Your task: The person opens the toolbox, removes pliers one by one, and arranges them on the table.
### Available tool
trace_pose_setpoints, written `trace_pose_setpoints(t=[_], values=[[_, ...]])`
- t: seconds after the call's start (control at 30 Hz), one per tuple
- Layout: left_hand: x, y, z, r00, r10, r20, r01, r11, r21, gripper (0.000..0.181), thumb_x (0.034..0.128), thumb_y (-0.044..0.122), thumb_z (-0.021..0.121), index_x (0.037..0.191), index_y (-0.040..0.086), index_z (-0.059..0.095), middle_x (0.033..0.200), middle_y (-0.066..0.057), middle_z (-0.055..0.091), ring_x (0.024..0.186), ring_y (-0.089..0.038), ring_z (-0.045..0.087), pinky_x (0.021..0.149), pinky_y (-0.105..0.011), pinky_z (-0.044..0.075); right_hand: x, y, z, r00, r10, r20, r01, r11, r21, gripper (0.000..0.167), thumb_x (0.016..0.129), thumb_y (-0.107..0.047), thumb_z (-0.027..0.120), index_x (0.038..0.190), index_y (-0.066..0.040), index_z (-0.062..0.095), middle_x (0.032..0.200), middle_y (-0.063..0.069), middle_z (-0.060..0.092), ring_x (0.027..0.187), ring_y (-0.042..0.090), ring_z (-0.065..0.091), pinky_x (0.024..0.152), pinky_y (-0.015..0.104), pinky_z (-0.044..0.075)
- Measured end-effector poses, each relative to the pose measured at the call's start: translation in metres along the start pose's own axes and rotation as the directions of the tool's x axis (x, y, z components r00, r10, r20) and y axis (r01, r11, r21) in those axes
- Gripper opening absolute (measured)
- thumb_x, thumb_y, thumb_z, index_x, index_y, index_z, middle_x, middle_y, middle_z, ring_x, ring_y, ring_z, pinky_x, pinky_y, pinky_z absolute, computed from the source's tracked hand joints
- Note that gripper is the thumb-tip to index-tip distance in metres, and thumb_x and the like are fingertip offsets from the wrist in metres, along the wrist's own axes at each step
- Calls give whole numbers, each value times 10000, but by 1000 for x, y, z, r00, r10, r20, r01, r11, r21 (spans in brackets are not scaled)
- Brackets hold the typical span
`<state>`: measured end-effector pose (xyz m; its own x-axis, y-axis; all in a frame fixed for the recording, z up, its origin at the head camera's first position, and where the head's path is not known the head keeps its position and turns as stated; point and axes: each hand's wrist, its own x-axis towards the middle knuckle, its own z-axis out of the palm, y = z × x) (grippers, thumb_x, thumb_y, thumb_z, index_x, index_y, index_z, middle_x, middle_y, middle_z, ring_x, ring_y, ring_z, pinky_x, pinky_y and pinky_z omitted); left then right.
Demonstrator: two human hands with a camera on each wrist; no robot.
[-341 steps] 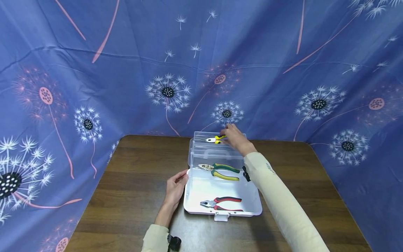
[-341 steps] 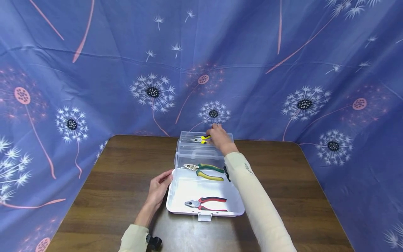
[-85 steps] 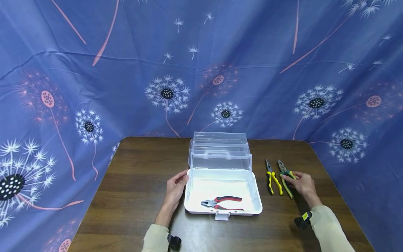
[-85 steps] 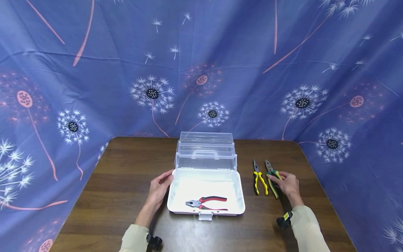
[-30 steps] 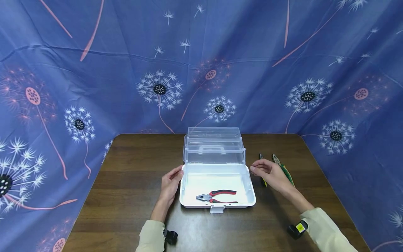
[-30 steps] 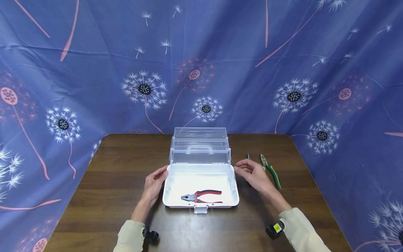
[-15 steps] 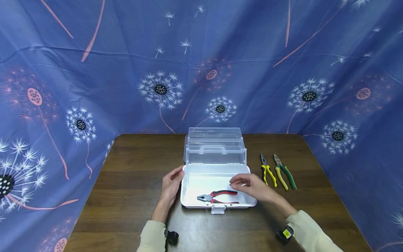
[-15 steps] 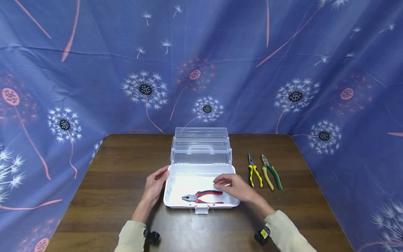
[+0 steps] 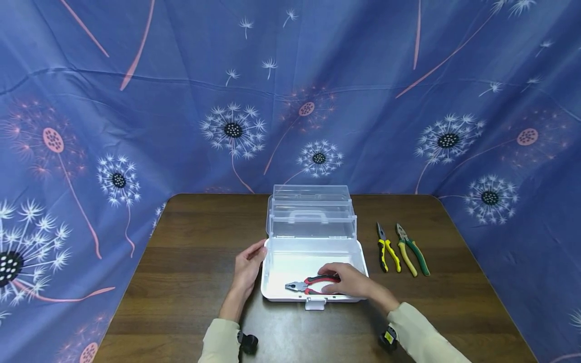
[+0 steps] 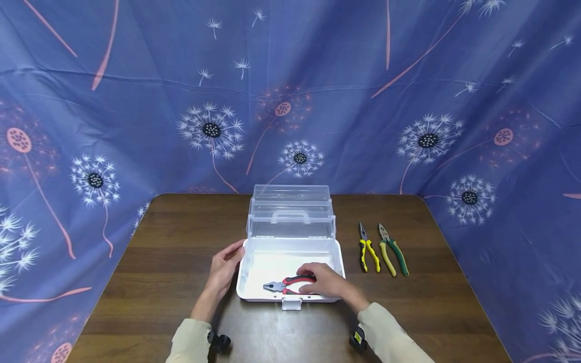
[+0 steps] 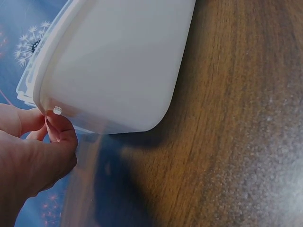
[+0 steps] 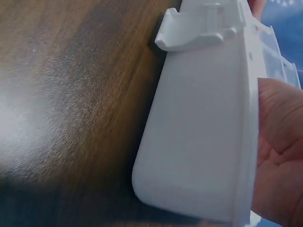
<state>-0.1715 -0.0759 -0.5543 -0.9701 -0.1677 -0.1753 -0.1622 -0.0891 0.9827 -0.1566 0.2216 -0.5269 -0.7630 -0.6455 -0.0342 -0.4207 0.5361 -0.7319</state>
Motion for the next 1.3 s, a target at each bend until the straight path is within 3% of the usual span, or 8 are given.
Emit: trace_pose_setpoints(t=[0.17,0.37,0.53,0.7,0.93,1.07,1.3], values=[[0,0,1,1000,-12,-11,12,1000,6,305,1007,70,645,1299,-11,686,1220,-169,697,1047,-148,619,842,-194,516,11,-3,8,997,-76,14,77,988,-131,341,827,-115,863,1085,24,690,977,114,702,874,217,628,785,316,516],[0,0,1,1000,-6,-10,6,1000,18,314,1012,84,644,1308,-15,679,1256,-181,684,1082,-174,615,857,-192,510,22,-9,14,998,-49,27,53,981,-189,293,766,-94,897,978,-30,704,859,36,639,771,106,519,687,242,441],[0,-1,-1,1000,-9,-10,9,1000,21,321,1013,94,647,1316,-10,675,1280,-183,675,1110,-193,610,863,-185,504,28,-13,22,999,-48,12,50,986,-162,294,759,-68,899,890,-65,636,781,-24,623,704,37,471,651,217,434],[0,0,0,1000,-15,-8,15,1000,21,321,1016,92,643,1321,-1,674,1289,-177,672,1144,-220,602,875,-191,501,32,-20,25,999,53,-5,-53,989,-138,342,757,-79,905,911,-107,600,795,-37,647,710,54,509,669,251,445],[-1,-2,0,1000,-24,3,24,999,33,335,1024,125,642,1335,3,666,1299,-173,665,1160,-228,603,917,-232,511,31,-26,21,1000,-2,27,6,990,-144,284,797,-44,862,1043,-78,725,854,0,712,718,80,574,663,233,468],[0,-1,-1,1000,-20,1,20,1000,21,331,1016,108,647,1326,-7,668,1274,-176,676,1120,-196,606,890,-208,505,27,-26,16,999,-41,-13,39,992,-123,289,797,-46,855,1053,-96,729,863,-37,702,718,59,546,668,229,459],[-1,0,-1,1000,-13,14,13,1000,-11,337,1017,82,637,1335,-30,652,1269,-178,675,1068,-139,604,848,-175,507,18,-30,-4,996,12,-87,-16,999,-47,318,817,-88,871,1097,-154,736,957,-70,731,854,94,662,818,307,544]])
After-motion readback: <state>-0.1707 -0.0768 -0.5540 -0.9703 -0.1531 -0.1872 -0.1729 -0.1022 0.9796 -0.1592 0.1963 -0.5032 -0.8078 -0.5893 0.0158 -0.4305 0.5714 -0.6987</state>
